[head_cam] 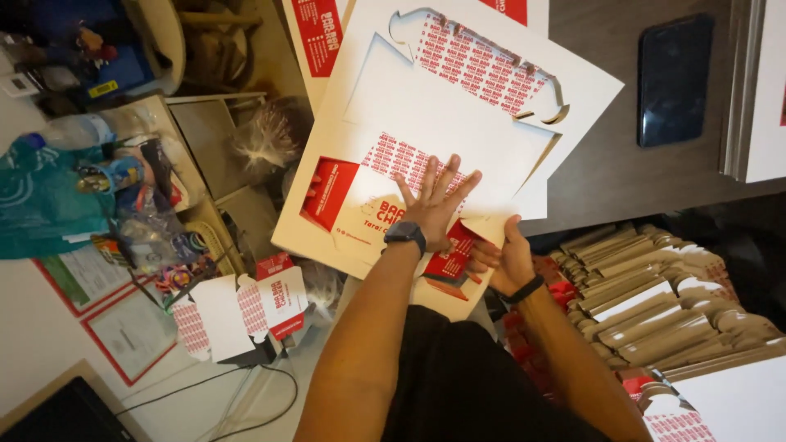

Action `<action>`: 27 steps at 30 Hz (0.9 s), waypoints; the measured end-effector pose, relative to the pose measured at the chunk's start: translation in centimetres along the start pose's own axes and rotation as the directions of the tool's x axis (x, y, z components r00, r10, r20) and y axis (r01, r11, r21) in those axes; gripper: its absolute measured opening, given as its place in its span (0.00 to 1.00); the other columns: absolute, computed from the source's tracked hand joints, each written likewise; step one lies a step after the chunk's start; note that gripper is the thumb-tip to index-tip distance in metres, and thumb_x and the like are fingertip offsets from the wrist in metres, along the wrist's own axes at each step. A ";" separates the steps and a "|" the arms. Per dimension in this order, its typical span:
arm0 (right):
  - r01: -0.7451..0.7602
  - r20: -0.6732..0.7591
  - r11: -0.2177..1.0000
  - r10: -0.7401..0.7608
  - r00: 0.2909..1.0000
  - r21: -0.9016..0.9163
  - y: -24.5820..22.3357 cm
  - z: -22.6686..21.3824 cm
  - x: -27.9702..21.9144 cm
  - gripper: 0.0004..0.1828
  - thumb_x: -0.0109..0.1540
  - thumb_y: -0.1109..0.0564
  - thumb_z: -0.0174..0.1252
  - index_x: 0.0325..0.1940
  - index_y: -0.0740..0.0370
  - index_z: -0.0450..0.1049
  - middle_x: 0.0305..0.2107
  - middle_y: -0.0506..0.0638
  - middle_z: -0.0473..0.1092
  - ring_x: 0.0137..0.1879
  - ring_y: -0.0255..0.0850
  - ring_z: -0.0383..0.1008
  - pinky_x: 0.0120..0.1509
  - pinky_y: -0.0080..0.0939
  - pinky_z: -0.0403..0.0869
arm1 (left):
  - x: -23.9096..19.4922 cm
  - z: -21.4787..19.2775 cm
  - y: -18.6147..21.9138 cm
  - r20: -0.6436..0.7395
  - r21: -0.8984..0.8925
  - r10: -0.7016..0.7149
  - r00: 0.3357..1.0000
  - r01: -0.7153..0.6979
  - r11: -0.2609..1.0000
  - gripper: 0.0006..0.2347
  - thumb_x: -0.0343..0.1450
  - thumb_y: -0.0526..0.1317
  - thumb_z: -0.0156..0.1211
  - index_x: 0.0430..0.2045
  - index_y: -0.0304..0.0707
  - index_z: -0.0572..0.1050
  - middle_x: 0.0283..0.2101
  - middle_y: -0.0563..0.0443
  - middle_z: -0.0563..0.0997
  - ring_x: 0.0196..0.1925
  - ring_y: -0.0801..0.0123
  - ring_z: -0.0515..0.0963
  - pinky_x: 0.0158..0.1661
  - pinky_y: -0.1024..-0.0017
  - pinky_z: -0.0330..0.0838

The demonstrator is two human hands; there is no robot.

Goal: Manually separating pre-cut cardboard box shapes from the surrounding waste material on a flat sheet.

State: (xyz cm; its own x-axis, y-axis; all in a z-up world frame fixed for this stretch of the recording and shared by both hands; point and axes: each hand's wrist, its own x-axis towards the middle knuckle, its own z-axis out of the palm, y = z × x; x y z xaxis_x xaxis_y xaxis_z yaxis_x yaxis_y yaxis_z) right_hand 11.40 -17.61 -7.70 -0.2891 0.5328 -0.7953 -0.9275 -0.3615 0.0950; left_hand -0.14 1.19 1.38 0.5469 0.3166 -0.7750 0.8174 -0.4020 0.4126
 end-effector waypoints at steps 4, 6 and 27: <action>-0.107 0.194 0.994 0.112 0.975 -0.033 -1.6 -1.8 0.3 0.44 0.59 0.12 0.33 0.37 0.54 0.65 0.11 0.37 0.46 0.14 0.35 0.53 0.26 0.42 0.64 | 0.2 0.1 0.1 0.016 0.019 -0.008 1.000 0.008 1.000 0.60 0.57 0.38 0.83 0.76 0.70 0.35 0.78 0.51 0.21 0.78 0.48 0.17 0.60 0.22 0.08; -0.173 0.252 0.979 0.196 0.948 -0.110 -2.2 -1.5 -0.3 0.45 0.57 0.09 0.31 0.14 0.50 0.56 0.09 0.40 0.46 0.15 0.43 0.55 0.29 0.51 0.68 | -0.1 0.1 0.0 0.016 0.023 -0.022 1.000 0.021 0.999 0.59 0.57 0.38 0.83 0.75 0.71 0.35 0.78 0.52 0.21 0.78 0.48 0.17 0.60 0.22 0.08; 0.243 -0.541 0.963 -0.265 0.798 -0.114 1.5 7.4 -2.8 0.12 0.71 0.52 0.52 0.47 0.65 0.65 0.23 0.40 0.59 0.21 0.37 0.67 0.28 0.40 0.69 | -0.3 0.5 0.5 -0.014 0.083 -0.016 1.000 0.017 0.996 0.60 0.55 0.39 0.81 0.75 0.70 0.35 0.79 0.50 0.23 0.79 0.45 0.23 0.61 0.18 0.13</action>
State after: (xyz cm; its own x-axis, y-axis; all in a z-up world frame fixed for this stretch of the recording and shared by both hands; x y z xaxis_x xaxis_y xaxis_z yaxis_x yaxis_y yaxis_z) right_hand 9.01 -13.97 -0.92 0.1433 0.1074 -0.9838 -0.9368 -0.3060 -0.1698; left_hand 0.04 0.48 1.58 0.5365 0.3351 -0.7745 0.8086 -0.4668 0.3581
